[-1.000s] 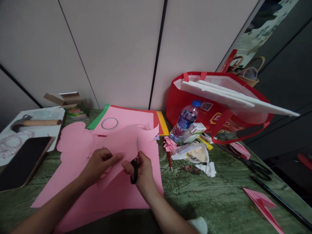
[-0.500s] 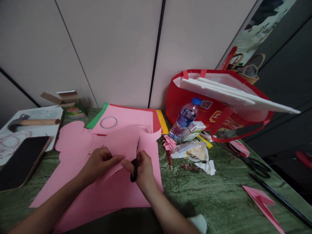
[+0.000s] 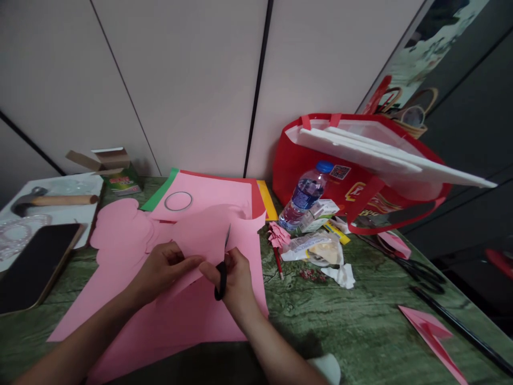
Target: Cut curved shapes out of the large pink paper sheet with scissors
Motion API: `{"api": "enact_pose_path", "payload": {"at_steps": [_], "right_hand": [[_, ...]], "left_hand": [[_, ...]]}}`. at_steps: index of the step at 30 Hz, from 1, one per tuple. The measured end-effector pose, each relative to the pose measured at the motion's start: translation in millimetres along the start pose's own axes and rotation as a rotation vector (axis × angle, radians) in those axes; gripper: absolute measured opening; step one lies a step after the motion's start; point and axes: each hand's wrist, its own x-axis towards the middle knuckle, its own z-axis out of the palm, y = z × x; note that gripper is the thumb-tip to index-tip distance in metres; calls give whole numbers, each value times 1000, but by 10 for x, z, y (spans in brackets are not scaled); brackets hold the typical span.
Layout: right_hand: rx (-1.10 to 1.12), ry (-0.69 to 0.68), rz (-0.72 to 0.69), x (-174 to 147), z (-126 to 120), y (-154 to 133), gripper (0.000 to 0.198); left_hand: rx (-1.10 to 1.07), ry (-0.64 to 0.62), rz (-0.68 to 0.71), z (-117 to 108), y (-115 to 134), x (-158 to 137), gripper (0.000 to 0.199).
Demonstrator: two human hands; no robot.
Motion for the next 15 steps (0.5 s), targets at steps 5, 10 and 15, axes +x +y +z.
{"api": "enact_pose_path", "payload": {"at_steps": [5, 10, 15], "right_hand": [[-12, -4, -20, -5, -3, 4, 36], [-48, -1, -25, -13, -3, 10, 35], [-38, -6, -17, -14, 0, -1, 34]], "left_hand": [[4, 1, -6, -9, 14, 8, 35], [-7, 6, -7, -11, 18, 4, 33], [-23, -1, -21, -14, 34, -1, 35]]}}
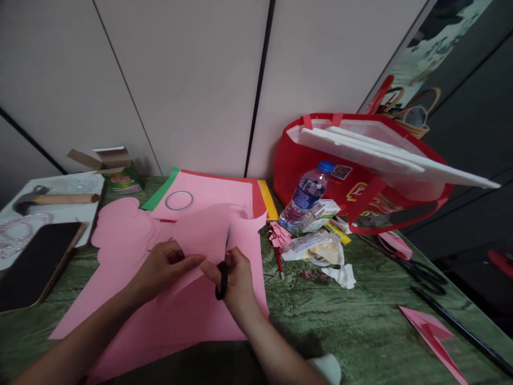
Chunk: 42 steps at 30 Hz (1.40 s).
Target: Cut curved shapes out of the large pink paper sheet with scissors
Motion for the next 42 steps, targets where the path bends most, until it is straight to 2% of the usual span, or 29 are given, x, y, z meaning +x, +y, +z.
{"api": "enact_pose_path", "payload": {"at_steps": [24, 29, 42], "right_hand": [[-3, -6, 18, -10, -1, 36, 34], [12, 2, 38, -4, -8, 67, 34], [25, 13, 102, 4, 13, 42, 25]], "left_hand": [[-118, -86, 45, -2, -28, -2, 25], [-83, -54, -1, -10, -47, 6, 27], [-98, -6, -13, -47, -45, 27, 26]]}}
